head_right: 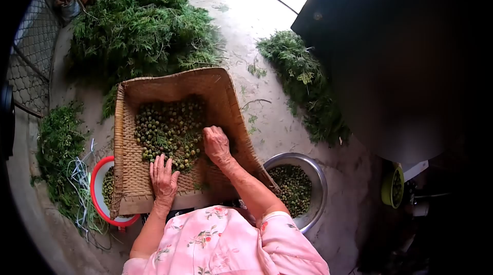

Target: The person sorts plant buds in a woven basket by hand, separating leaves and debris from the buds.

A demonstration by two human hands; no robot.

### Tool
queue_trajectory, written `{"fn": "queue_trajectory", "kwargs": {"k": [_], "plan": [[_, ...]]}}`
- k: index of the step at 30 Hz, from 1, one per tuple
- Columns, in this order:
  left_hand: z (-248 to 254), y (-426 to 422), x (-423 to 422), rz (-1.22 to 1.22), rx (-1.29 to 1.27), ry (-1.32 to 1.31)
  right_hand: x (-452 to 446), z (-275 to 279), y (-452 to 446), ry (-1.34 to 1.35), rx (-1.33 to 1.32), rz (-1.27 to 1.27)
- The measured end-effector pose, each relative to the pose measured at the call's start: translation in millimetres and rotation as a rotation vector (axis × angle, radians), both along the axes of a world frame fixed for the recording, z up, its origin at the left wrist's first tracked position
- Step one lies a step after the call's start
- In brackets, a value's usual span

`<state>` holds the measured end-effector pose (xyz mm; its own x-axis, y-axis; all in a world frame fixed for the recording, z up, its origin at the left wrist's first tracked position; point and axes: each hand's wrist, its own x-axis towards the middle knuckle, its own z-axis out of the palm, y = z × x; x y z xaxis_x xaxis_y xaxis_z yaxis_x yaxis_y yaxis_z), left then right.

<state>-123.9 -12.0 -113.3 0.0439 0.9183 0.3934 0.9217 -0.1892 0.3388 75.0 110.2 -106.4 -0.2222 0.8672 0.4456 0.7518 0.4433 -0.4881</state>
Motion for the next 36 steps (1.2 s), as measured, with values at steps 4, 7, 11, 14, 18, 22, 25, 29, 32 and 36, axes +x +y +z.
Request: {"fn": "queue_trajectory", "kwargs": {"k": [4,7,11,14,18,22,25,29,32,36], "plan": [[5,-2,3,0.016,0.120,-0.242,-12,30,-27,0.205,0.045,0.060],[25,0,13,0.003,-0.114,-0.835,-28,36,-52,0.333,-0.074,0.253],[22,5,18,-0.029,-0.389,-1.346,-46,29,-72,0.374,-0.212,0.362],[17,1,16,-0.031,-0.363,-1.269,-46,20,-74,0.372,-0.160,0.353],[16,0,11,0.022,-0.534,-1.248,-43,18,-76,0.311,-0.209,0.357],[14,1,8,0.010,-0.622,-1.251,-43,16,-76,0.241,-0.159,0.354],[26,4,7,0.019,-0.696,-1.224,-43,15,-77,0.186,-0.136,0.332],[26,1,8,-0.004,-0.769,-1.234,-39,10,-76,0.131,-0.098,0.239],[17,0,4,0.092,-0.785,-1.579,-33,13,-72,0.199,-0.156,0.164],[18,2,7,0.088,-0.703,-2.045,-39,33,-77,0.328,-0.156,0.188]]}}
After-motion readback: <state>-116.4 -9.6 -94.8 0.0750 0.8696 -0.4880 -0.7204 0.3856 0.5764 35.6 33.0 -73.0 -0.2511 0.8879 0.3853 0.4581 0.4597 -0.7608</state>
